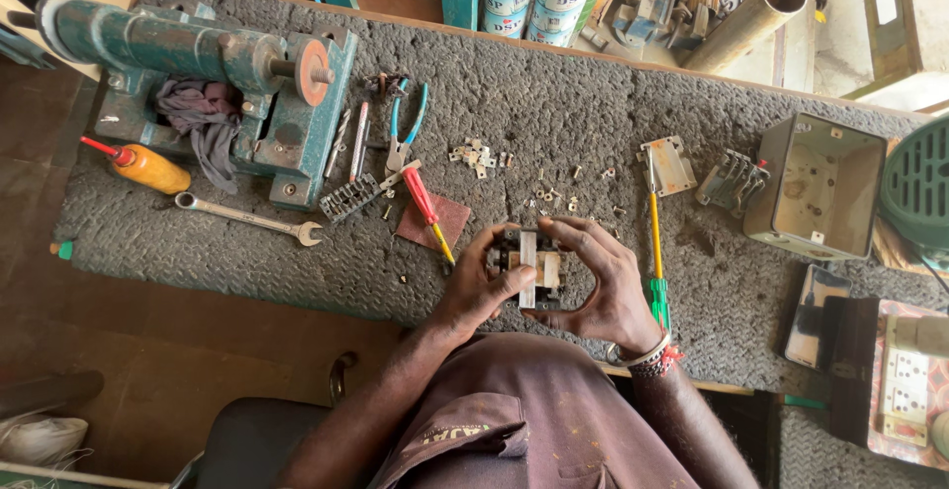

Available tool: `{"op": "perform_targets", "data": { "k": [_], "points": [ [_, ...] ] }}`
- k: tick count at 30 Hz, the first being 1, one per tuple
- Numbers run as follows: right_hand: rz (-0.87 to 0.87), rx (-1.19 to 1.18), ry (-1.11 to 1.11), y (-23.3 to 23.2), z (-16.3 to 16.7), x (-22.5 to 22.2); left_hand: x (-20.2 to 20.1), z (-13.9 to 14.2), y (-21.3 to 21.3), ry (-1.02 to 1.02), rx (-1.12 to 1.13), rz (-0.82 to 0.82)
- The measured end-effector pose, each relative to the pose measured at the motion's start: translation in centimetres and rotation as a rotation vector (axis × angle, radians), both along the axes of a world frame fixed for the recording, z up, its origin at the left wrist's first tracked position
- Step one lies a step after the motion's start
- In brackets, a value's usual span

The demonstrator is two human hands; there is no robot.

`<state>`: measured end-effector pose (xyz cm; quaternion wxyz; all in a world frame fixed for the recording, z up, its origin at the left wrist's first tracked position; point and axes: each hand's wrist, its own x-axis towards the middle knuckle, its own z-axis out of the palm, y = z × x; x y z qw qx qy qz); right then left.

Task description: The person assembles a small electrical component by hand, repeatedly inserting and removing a white plastic cover and internal parts. They rotate the component to check alignment and fit, handling small metal pieces and washers on the workbench.

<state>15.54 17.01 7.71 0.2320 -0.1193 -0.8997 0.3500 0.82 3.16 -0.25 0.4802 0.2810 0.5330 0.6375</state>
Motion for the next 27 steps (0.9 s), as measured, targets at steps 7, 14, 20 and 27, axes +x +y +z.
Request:
{"op": "perform_targets", "data": {
  "k": [7, 14, 20, 27],
  "points": [
    [0.126, -0.357, 0.158, 0.0, 0.3, 0.7, -0.3, -1.0, -0.4, -0.415, 0.142, -0.064],
    [0.119, -0.506, 0.122, -1.3, 0.6, 1.5, -0.6, 0.5, -0.5, -0.442, 0.312, -0.117],
    [0.083, -0.657, 0.065, -2.0, -0.3, 1.4, -1.2, 1.4, -0.3, -0.316, 0.317, -0.097],
    [0.073, -0.841, -0.014, -2.1, -1.9, 0.5, -0.9, -0.9, -0.3, -0.346, 0.162, -0.011]
  ]
}}
